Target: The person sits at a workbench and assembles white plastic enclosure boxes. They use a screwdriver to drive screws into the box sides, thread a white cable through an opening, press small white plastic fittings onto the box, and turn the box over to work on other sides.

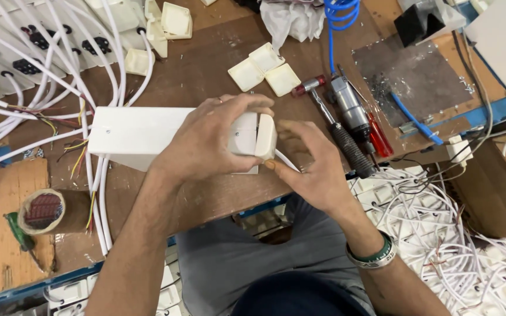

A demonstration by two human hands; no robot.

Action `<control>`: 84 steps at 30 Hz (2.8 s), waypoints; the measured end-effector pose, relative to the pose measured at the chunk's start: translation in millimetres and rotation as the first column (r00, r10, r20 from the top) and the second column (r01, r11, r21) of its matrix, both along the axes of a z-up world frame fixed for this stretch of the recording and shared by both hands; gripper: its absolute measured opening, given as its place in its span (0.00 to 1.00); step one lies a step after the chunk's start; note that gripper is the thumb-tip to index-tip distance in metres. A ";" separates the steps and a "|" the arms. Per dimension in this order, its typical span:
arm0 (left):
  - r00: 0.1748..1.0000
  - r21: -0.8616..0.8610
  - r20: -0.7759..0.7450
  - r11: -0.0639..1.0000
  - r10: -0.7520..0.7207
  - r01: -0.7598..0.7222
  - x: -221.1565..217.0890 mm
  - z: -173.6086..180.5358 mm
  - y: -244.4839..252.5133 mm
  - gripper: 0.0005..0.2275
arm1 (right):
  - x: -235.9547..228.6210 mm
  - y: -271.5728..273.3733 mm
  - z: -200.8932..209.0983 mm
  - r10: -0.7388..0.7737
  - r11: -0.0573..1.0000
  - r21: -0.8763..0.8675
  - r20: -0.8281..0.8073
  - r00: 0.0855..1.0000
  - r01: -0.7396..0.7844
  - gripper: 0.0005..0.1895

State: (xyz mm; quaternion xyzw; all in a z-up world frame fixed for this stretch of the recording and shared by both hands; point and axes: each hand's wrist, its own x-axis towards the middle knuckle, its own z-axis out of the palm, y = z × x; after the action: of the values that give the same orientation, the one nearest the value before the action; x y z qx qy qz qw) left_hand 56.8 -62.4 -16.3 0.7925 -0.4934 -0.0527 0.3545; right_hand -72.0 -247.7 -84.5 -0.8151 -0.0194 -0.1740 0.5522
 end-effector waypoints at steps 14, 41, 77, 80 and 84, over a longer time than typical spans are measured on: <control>1.000 0.001 0.001 1.000 -0.009 0.009 -4.2 -3.5 1.8 0.32 | -3.4 3.2 -8.0 0.111 0.984 0.128 0.090 0.990 -0.122 0.36; 0.364 -0.412 -0.887 0.843 -0.283 -0.347 -158.0 -105.6 25.9 0.32 | -16.9 -204.6 -100.2 -0.406 0.827 -0.488 -0.176 0.897 0.278 0.19; 0.136 -0.129 -0.989 0.768 -0.055 -0.627 -161.2 -158.7 50.2 0.28 | 86.4 -94.3 -83.1 -0.316 0.693 -0.573 0.303 0.899 0.437 0.17; 0.172 -0.183 -0.980 0.768 -0.097 -0.613 -157.4 -160.2 41.2 0.28 | 91.1 -88.8 -85.0 -0.284 0.703 -0.571 0.322 0.903 0.424 0.17; 0.166 -0.178 -0.981 0.778 -0.095 -0.602 -160.3 -163.7 34.0 0.28 | 113.2 -57.6 -82.1 -0.116 0.797 -0.542 0.297 0.948 0.267 0.17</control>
State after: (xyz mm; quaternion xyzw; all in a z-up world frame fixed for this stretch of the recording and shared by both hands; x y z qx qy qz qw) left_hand -103.5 -28.5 -179.9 0.5184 -0.0038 -0.3273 0.7900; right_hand 41.3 -305.3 -166.7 -0.9127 -0.0567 -0.3161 0.2526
